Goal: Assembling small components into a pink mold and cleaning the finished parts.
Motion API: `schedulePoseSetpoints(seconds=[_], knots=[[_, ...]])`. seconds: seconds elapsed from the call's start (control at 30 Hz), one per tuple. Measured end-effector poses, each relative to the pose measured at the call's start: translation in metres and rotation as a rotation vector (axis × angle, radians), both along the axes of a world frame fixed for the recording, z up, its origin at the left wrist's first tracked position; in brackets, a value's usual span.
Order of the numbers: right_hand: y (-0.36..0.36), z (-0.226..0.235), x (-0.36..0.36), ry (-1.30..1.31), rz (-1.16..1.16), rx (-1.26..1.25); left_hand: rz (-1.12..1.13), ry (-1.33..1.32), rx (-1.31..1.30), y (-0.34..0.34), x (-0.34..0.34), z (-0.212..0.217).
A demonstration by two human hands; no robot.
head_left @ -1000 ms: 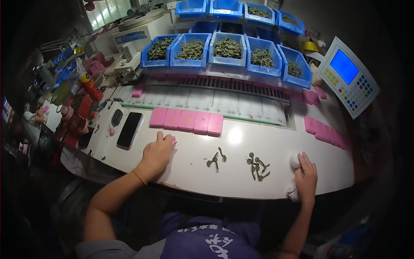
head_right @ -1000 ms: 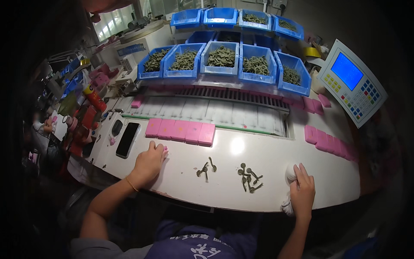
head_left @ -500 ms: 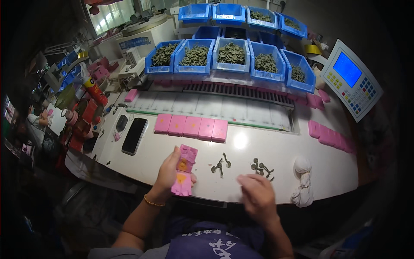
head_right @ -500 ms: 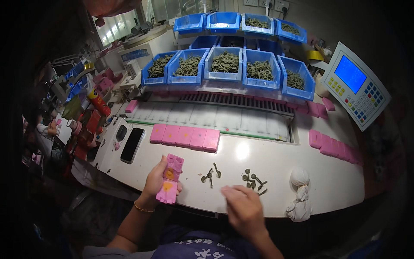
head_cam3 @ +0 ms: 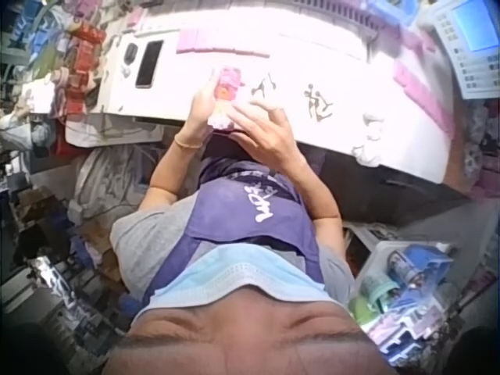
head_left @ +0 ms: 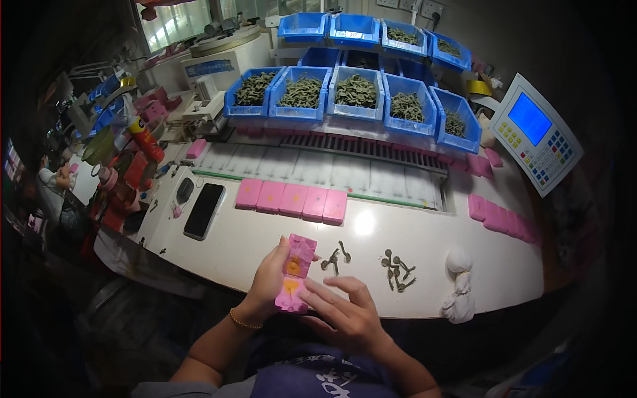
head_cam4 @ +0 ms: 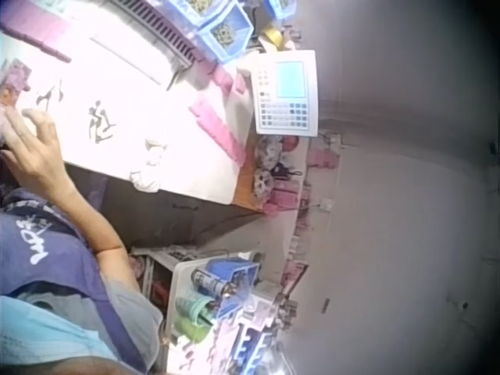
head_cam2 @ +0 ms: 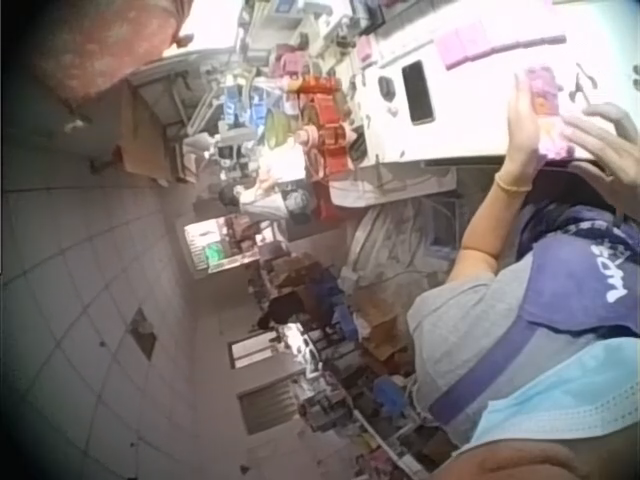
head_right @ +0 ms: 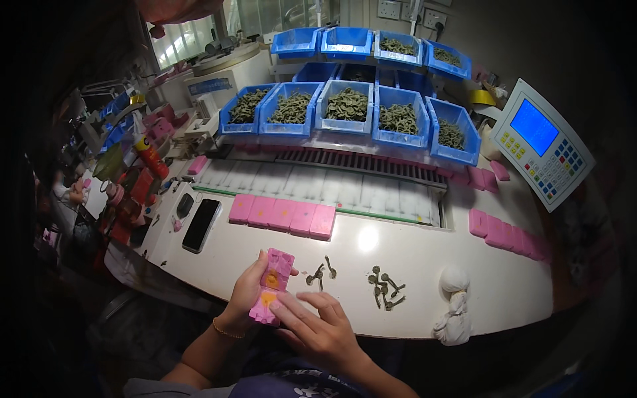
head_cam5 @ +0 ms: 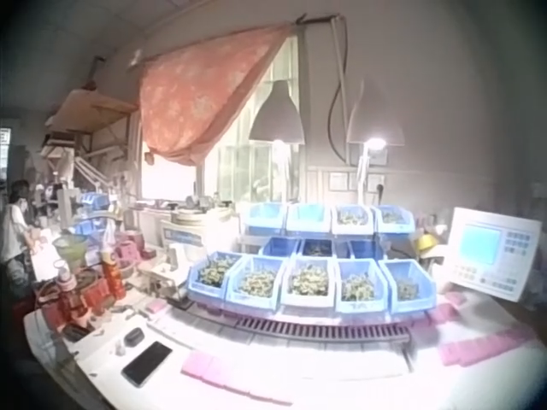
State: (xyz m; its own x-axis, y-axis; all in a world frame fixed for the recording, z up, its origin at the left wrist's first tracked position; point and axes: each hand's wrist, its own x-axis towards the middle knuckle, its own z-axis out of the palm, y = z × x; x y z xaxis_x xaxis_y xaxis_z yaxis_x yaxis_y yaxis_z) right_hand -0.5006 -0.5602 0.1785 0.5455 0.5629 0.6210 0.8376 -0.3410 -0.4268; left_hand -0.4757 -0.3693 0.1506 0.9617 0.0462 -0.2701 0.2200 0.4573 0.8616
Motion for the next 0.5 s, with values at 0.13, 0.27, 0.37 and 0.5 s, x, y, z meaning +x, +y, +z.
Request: schedulePoseSetpoints(seconds=[0.13,0.27,0.37,0.5], knots=[[0.005,-0.021,0.003,0.005,-0.073,0.243,-0.075,-0.011,-0.084,-0.015,-0.013,0.015],[0.008,-0.014,0.019,0.324,-0.288,0.490,-0.292,-0.123,-0.035,-0.019,-0.031,0.019],[0.001,-0.017,0.017,0.732,-0.022,0.497,-0.160,-0.513,0.560,-0.020,-0.035,0.002],[-0.004,-0.016,0.018,0.708,-0.007,0.443,-0.140,-0.471,0.549,-0.022,-0.037,0.003]])
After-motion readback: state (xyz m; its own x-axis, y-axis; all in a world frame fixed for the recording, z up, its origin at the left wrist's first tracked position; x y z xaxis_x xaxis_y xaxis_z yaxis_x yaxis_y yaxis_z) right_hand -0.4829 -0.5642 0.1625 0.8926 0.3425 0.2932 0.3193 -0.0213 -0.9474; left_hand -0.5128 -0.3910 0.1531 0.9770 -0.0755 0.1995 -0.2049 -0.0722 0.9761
